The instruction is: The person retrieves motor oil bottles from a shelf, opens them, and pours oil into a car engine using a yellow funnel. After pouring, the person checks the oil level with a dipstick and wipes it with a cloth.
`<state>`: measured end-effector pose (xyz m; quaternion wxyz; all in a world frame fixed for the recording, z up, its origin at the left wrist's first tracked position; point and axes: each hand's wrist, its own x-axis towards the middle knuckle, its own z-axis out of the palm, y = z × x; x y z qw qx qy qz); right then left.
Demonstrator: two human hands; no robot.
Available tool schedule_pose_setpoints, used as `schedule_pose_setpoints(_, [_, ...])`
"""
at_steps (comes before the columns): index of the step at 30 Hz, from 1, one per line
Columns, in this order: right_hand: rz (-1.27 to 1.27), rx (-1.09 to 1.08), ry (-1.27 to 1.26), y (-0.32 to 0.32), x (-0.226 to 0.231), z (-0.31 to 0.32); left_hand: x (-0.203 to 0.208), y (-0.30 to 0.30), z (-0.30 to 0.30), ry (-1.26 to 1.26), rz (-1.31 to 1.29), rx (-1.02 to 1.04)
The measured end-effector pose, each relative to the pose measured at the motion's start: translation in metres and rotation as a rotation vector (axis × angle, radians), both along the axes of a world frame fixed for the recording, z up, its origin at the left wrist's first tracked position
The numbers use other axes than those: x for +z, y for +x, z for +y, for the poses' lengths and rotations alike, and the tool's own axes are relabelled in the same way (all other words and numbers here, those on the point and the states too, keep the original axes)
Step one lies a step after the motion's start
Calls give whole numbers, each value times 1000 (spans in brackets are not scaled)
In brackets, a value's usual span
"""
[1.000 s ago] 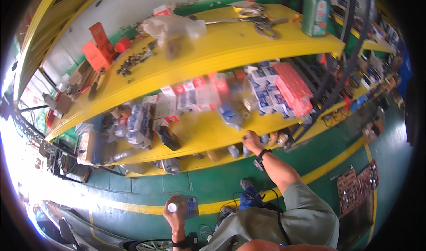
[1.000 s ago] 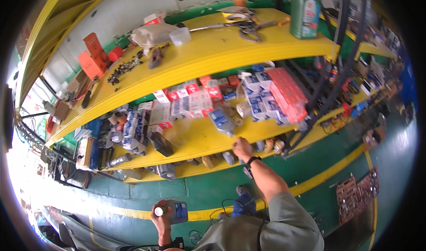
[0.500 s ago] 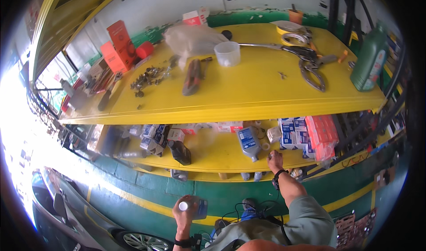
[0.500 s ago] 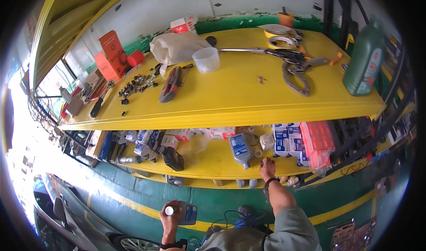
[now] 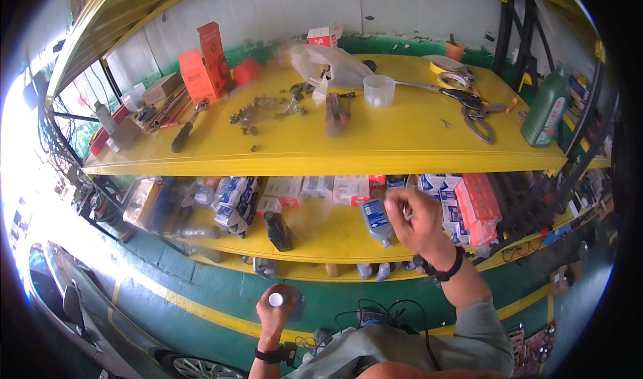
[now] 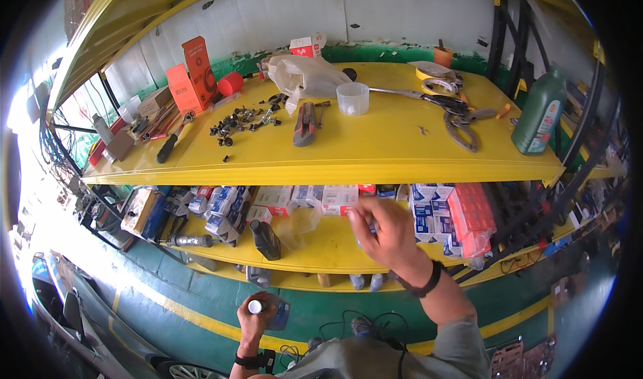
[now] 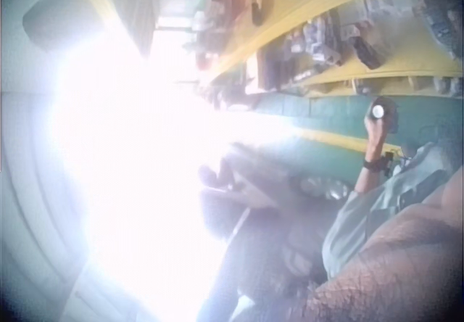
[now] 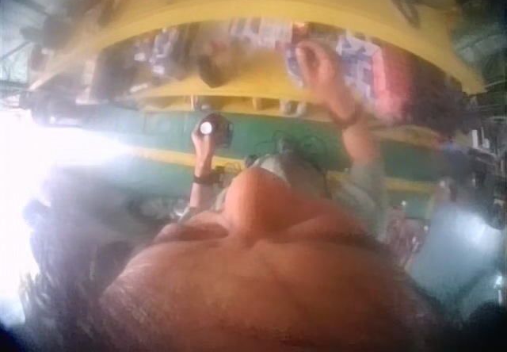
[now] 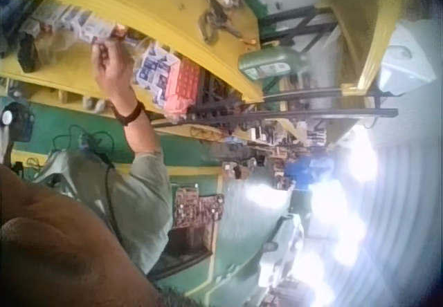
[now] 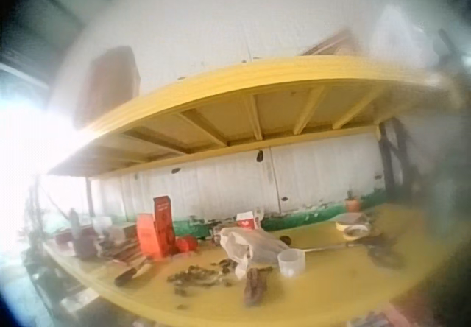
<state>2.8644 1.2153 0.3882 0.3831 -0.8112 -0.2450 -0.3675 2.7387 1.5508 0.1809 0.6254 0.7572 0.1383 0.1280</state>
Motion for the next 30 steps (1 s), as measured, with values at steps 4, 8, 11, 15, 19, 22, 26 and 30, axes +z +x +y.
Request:
schedule_pose_setpoints(4, [-209,-295,-161,40,105,57,-10,-4,26,49,-5,-1])
schedule_pose_setpoints(8, [193,-596,-522,109,143,78,-18,-7,38,5,-18,-26])
schedule_pose_setpoints(11, [484,-478,-614,123,154,78,-34,-15,50,2,-48,-44])
schedule_pose_setpoints(15, [504,-406,-415,146,148,57,-36,-25,58,-42,40,-24])
schedule_pose_setpoints(19, [511,-561,-498,165,150,43,-38,-30,62,17,25,-5])
schedule_pose_setpoints(22, [487,-559,-567,168,148,58,-30,-33,63,9,66,11])
schedule_pose_setpoints(26, [373,-518,-594,195,142,46,-45,-24,57,18,14,-9])
schedule_pose_setpoints(30, [712,-458,-614,217,150,55,-30,-24,49,60,-6,-35])
